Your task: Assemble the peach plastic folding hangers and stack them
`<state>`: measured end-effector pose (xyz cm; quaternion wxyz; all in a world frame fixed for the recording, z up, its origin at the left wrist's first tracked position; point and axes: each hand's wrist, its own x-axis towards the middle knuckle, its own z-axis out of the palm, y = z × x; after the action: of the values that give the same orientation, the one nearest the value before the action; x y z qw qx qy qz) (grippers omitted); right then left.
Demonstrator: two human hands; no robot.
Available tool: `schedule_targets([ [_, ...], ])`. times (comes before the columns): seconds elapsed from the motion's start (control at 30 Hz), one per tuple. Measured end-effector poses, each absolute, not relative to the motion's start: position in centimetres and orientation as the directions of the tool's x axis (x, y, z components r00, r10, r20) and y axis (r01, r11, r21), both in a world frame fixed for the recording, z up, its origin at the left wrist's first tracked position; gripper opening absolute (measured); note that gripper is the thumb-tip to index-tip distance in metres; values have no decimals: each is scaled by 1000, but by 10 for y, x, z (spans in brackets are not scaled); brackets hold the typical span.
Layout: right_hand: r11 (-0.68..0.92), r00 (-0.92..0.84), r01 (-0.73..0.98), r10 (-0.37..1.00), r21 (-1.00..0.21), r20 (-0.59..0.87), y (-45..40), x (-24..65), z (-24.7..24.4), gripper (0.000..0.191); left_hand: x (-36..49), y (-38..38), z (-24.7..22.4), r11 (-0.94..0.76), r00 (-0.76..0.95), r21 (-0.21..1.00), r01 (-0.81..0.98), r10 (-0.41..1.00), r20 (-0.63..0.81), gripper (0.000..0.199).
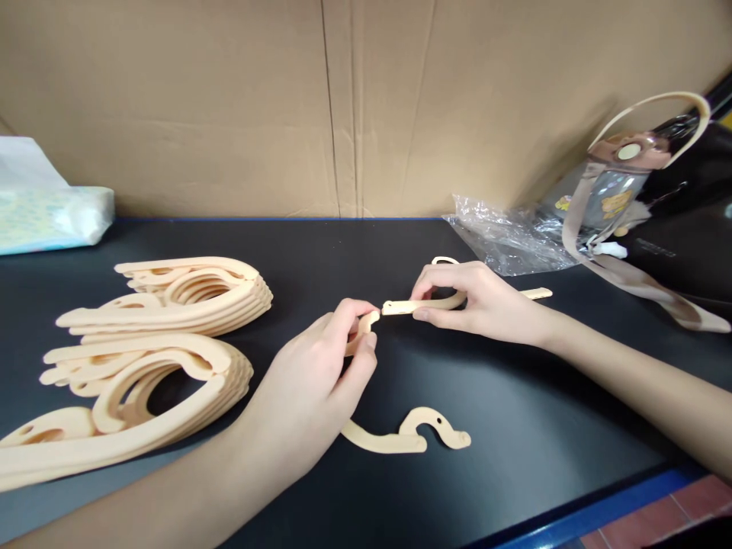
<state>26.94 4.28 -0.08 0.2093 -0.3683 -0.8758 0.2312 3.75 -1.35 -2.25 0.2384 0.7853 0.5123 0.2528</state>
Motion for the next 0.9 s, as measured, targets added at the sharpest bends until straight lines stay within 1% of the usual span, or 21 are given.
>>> schedule_targets([
  [0.07,570,-652,508,745,-646,144,39,268,1,11,38,-14,-18,-336,307,569,750,940,149,21],
  [0.17,490,-661,455,746,-744,87,37,268,1,17,41,-14,-14,-296,277,430,853,955,107,34],
  [0.27,422,-677,403,735,-812,46,37,267,0,21,43,-13,-14,-325,315,340,882,945,86,40],
  [0.37,431,-700,374,712,-821,55,36,267,0,21,41,-14,-16,-408,392,309,859,913,114,41],
  [0.57,473,-728,329,678,-817,99,34,267,0,17,38,-14,-17,-491,472,235,839,871,138,39],
  [0.67,490,-732,311,670,-814,123,32,266,0,14,37,-13,-19,-562,534,156,812,824,188,37],
  [0.8,495,-740,299,660,-816,129,31,265,0,12,34,-14,-24,-645,619,6,764,736,274,33],
  [0.9,483,-741,295,660,-824,121,30,264,0,12,33,-16,-27,-670,652,-56,740,694,304,32],
])
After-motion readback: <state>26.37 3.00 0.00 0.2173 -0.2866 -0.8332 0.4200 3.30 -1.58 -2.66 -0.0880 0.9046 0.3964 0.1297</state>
